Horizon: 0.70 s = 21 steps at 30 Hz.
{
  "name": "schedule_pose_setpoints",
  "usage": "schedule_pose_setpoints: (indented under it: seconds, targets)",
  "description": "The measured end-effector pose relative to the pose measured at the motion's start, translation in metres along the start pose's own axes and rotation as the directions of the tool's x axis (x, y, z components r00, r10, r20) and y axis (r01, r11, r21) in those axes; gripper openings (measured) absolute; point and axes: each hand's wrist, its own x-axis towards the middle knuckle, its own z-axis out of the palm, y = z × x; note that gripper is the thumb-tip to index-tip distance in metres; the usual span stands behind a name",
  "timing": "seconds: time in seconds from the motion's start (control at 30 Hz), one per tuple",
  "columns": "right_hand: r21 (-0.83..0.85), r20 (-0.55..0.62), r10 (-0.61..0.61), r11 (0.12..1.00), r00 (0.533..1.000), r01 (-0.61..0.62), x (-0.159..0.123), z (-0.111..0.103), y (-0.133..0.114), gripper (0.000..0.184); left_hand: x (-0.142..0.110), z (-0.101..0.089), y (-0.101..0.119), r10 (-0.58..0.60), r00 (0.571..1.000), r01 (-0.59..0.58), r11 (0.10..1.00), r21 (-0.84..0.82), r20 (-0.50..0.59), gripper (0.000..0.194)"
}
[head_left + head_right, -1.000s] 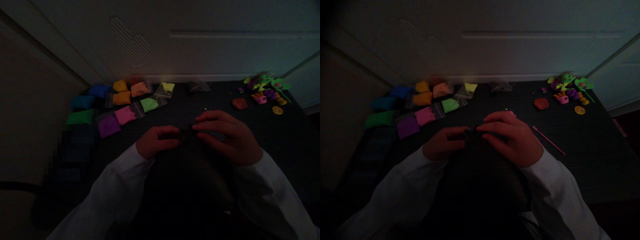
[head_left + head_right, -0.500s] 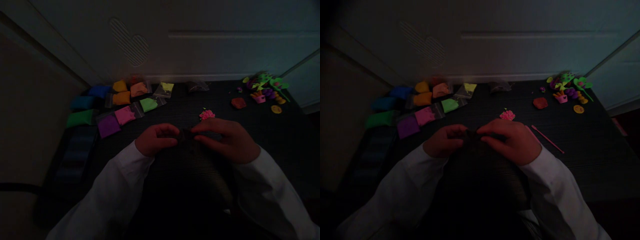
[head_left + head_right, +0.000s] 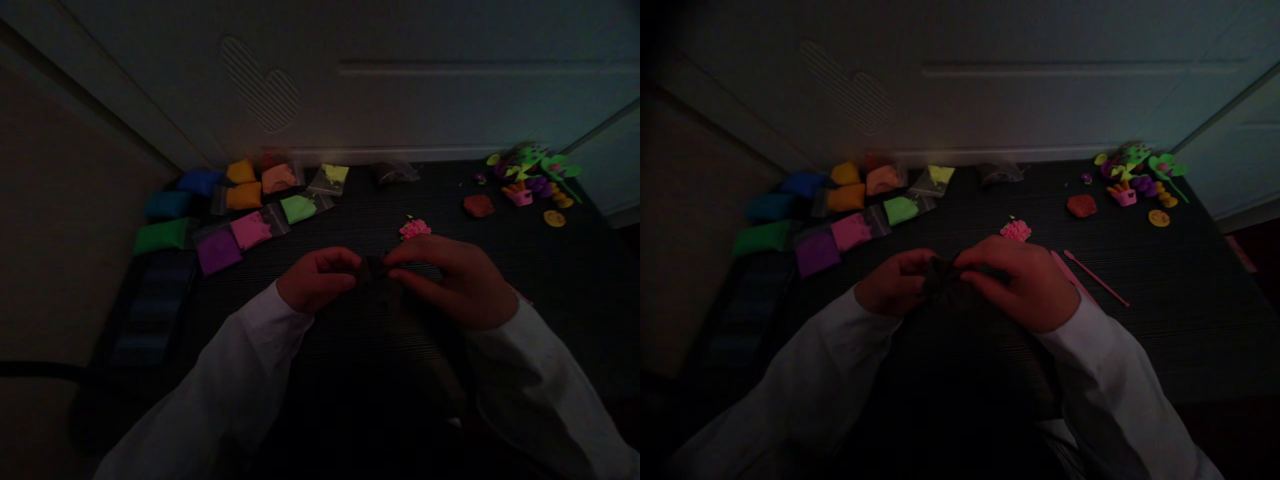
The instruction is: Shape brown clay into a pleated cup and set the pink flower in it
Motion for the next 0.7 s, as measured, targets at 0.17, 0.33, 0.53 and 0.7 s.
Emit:
schedule_pose_setpoints:
  seconds: [0.17,0.33,0.53,0.7]
  targets:
    - [0.003,-0.039,-0.018,1.000,0.999,0.018,0.001,0.004,-0.001,0.014,0.001,0.000,0.001,0.007,0.999,-0.008,0.999,-0.032,-0.036,0.025]
    - [0.068,-0.084,-0.015,0.997,0.996,0.021,0.000,0.007,-0.004,0.014,-0.001,0.001,0.001,-0.007,1.000,0.005,0.997,-0.081,-0.028,0.025]
    - [0.192,-0.102,0.025,0.981,0.995,-0.005,0.000,0.012,-0.009,0.014,-0.004,0.004,0.004,-0.014,1.000,0.016,0.995,-0.096,0.025,0.022]
    - [0.312,-0.109,0.076,0.949,0.991,-0.038,-0.002,0.015,-0.012,0.015,-0.005,0.005,0.005,-0.020,0.998,0.026,0.993,-0.111,0.057,0.021]
